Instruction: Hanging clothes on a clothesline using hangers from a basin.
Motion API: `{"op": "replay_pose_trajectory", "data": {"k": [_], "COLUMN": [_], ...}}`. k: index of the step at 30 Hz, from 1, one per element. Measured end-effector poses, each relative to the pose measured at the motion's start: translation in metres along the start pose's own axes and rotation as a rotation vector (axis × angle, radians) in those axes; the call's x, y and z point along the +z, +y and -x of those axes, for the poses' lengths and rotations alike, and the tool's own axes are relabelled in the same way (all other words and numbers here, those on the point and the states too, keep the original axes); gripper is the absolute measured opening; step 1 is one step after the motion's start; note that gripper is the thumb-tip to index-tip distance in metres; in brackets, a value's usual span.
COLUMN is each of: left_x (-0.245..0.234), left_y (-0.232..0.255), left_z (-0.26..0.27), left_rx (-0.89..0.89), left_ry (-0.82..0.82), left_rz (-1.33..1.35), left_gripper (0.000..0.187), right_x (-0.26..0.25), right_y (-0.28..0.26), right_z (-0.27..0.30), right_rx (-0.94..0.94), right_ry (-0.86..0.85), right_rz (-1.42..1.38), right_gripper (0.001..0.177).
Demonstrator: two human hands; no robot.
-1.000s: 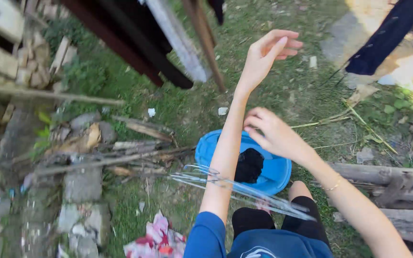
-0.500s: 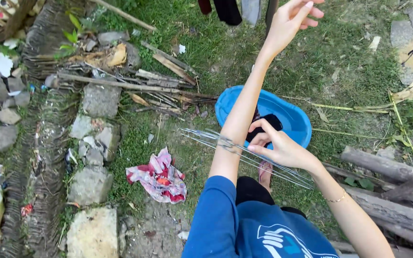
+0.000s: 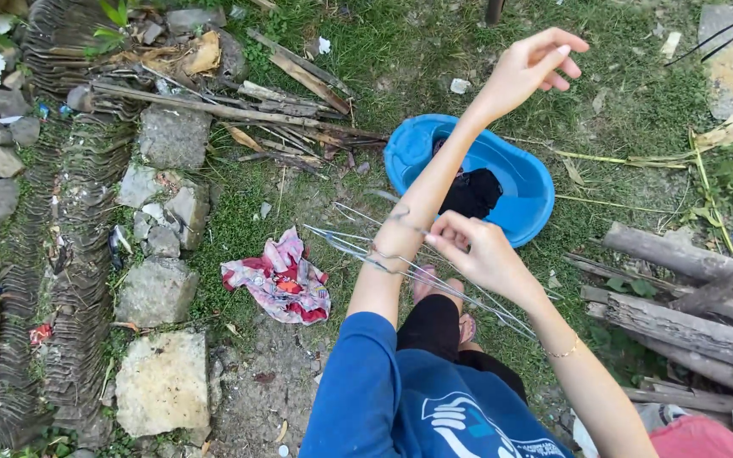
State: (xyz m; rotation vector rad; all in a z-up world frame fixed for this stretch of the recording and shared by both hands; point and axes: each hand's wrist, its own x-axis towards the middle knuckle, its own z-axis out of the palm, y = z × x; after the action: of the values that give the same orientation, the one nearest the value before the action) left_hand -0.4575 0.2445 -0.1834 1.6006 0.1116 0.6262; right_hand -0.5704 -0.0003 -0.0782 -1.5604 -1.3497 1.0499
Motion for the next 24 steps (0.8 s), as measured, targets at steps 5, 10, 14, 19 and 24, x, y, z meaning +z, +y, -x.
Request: {"op": "replay_pose_trajectory", "data": {"k": [5, 10, 14, 19, 24], "left_x": [-0.007, -0.041, -0.072, -0.115, -0.135], "left_y": [0.022, 0.033, 0.043, 0.039, 0.033], "left_z": [0.014, 0.019, 0.019, 0.036, 0.048], "left_rx": [-0.054, -0.154, -0.262, -0.463, -0.473], "left_ry": [-0.118, -0.291, -0.416, -0.53, -0.564], "left_rz": [0.083, 0.2, 0.321, 0.472, 0.656], "left_gripper": [0.026, 0.029, 0.032, 0.037, 0.041], "right_x": [-0.001, -0.005, 0.01, 0.03, 0.026], "right_y": [-0.008, -0.016, -0.003, 0.009, 0.003], "right_z": [-0.027, -0.079, -0.132, -0.166, -0.175], "right_rx": [-0.168, -0.088, -0.211, -0.271, -0.023], "right_ry": [0.271, 0.478, 0.596, 0.688, 0.916], "right_rz": [0.275, 0.438, 0.603, 0.609, 0.34], "right_gripper": [0.015, 0.019, 0.02, 0.02, 0.012]}}
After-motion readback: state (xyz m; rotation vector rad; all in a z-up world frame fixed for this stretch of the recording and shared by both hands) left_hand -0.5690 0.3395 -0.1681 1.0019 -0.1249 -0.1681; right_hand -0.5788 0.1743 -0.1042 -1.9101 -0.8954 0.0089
